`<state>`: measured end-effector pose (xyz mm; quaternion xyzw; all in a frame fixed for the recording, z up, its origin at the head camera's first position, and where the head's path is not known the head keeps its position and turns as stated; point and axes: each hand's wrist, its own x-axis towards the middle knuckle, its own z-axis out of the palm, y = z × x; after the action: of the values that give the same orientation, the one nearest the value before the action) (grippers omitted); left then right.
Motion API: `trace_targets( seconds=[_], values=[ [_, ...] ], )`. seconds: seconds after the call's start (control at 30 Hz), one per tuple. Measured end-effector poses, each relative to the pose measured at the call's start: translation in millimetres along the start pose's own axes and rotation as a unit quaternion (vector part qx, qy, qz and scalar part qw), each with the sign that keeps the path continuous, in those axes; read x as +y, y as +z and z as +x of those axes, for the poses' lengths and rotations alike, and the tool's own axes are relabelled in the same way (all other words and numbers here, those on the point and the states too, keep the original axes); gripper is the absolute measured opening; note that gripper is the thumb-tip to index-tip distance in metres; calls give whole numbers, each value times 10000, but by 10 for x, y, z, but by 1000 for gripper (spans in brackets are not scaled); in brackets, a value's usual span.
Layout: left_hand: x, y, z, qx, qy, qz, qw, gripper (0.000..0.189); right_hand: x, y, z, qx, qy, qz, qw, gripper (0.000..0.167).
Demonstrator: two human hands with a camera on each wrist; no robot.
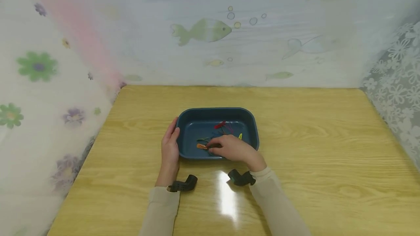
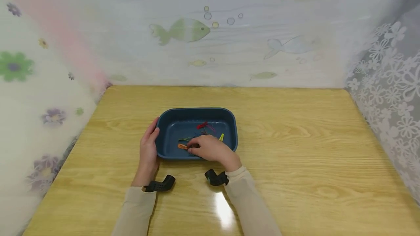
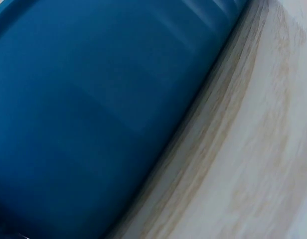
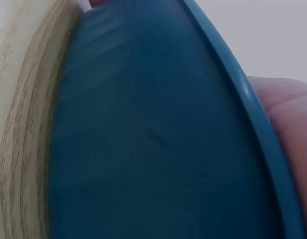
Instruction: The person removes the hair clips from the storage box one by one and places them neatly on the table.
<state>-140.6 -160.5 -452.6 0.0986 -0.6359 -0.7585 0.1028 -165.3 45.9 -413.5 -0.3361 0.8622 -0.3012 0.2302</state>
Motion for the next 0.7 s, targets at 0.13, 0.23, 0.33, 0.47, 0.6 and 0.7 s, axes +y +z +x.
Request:
trace_targets(
  seconds=[0.13, 0.23, 0.33, 0.47, 0.6, 0.7],
  values=[
    [-3, 8, -2, 58, 76, 50, 9999, 37, 4, 0, -5, -95, 109, -37, 9999, 24],
    [7, 12, -9, 135, 135, 98, 9998, 37, 6, 1, 2, -189, 99, -102, 9997, 23],
    [17, 13, -7, 163, 191, 107, 9996, 37, 8, 3, 16, -291, 126, -190, 9993, 26],
    [24, 24, -10, 173, 216, 86, 9996, 38, 9, -2, 10, -387, 224, -272, 9986, 37],
    [23, 24, -9, 175, 228, 134, 9995, 38, 14, -6, 5, -445, 162, -228, 9986, 40],
    [18, 17, -6, 208, 216, 197, 9994, 37, 24, -10, 12, -467, -8, -130, 9988, 36]
  ],
)
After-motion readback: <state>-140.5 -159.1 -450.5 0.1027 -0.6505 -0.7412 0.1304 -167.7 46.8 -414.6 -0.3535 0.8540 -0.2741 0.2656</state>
